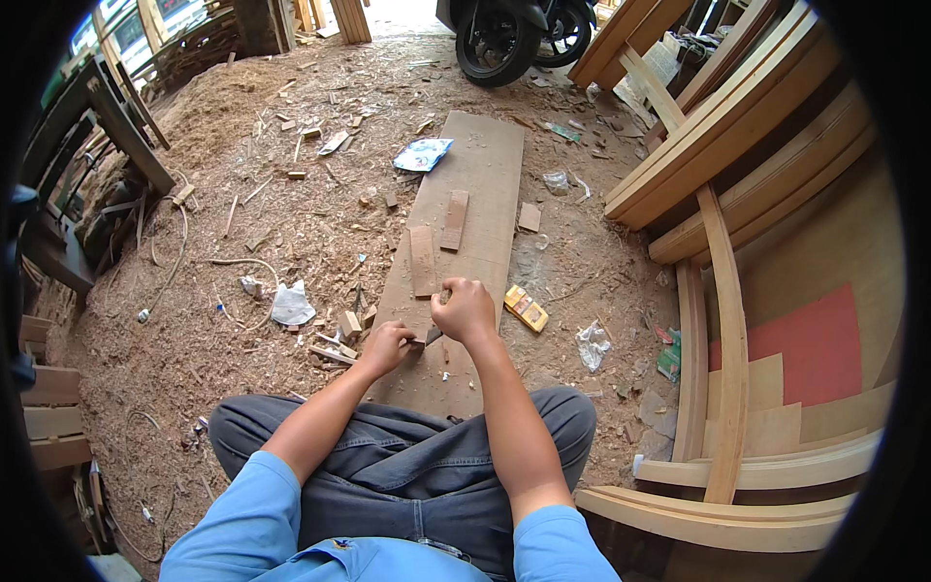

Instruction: The person sits cross-legged on the floor and uses a chisel to carve small wooden blocks into thin shavings. The person repeatedly holds a block, shaves it, and places the shavings on a board.

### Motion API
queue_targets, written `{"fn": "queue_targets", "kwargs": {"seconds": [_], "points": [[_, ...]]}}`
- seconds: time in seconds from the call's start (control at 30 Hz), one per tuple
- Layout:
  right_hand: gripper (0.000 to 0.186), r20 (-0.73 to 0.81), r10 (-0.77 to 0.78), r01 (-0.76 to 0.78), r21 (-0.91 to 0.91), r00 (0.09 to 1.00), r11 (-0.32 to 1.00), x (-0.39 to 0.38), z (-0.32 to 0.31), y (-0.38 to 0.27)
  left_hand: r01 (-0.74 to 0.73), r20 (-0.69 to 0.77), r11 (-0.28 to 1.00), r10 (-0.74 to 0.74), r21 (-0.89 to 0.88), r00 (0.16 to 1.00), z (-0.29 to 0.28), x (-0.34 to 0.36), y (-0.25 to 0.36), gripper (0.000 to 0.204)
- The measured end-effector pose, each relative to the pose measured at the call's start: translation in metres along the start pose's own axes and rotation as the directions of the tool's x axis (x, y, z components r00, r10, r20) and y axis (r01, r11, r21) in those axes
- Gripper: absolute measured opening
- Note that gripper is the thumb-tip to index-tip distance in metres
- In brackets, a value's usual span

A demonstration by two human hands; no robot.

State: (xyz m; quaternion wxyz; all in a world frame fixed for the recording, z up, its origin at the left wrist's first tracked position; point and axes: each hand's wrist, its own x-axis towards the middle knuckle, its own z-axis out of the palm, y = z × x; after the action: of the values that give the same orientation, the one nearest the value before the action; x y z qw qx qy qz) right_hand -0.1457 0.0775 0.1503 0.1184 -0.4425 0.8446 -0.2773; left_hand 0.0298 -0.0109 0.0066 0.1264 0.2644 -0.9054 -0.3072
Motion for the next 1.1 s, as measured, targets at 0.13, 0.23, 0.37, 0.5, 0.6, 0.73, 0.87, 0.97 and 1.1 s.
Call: {"fn": "queue_targets", "kwargs": {"seconds": [0.13, 0.23, 0.37, 0.5, 0.6, 0.73, 0.87, 0.97, 1.1], "points": [[0.031, 0.019, -0.015, 0.015, 0.020, 1.000, 1.000, -0.006, -0.003, -0.006, 0.011, 0.012, 0.999, -0.011, 0.031, 1.000, 0.001, 0.000, -0.001, 0.016], [0.029, -0.014, -0.054, 0.054, 0.010, 0.998, 0.998, -0.009, -0.006, -0.010, 0.062, 0.050, 0.997, -0.060, -0.036, 0.997, 0.001, -0.001, 0.002, 0.021], [0.028, -0.037, -0.065, 0.066, 0.009, 0.997, 0.998, -0.011, -0.011, -0.016, 0.059, 0.060, 0.998, -0.058, -0.025, 0.997, 0.000, -0.003, 0.010, 0.019], [0.028, -0.031, -0.058, 0.059, 0.015, 0.998, 0.998, -0.012, -0.011, -0.022, 0.053, 0.051, 0.998, -0.052, -0.019, 0.997, 0.001, -0.004, 0.014, 0.018], [0.027, 0.030, -0.022, 0.023, -0.015, 0.999, 1.000, -0.012, -0.007, -0.026, 0.044, 0.045, 0.999, -0.043, -0.028, 0.998, 0.003, -0.003, 0.011, 0.018], [0.026, -0.015, -0.071, 0.070, -0.044, 0.997, 0.997, -0.013, 0.001, -0.029, 0.077, 0.069, 0.996, -0.074, -0.037, 0.995, 0.009, -0.002, 0.004, 0.018], [0.027, -0.004, -0.111, 0.111, -0.093, 0.994, 0.990, -0.013, 0.006, -0.032, 0.049, 0.060, 0.998, -0.047, -0.034, 0.997, 0.009, -0.002, 0.002, 0.018], [0.026, 0.015, -0.117, 0.118, -0.130, 0.993, 0.984, -0.013, 0.008, -0.036, 0.047, 0.069, 0.999, -0.046, -0.016, 0.997, 0.004, -0.003, 0.007, 0.018], [0.024, 0.027, -0.118, 0.120, -0.160, 0.993, 0.980, -0.017, 0.011, -0.042, 0.111, 0.095, 0.993, -0.107, -0.045, 0.990, -0.003, -0.003, 0.016, 0.019]]}}
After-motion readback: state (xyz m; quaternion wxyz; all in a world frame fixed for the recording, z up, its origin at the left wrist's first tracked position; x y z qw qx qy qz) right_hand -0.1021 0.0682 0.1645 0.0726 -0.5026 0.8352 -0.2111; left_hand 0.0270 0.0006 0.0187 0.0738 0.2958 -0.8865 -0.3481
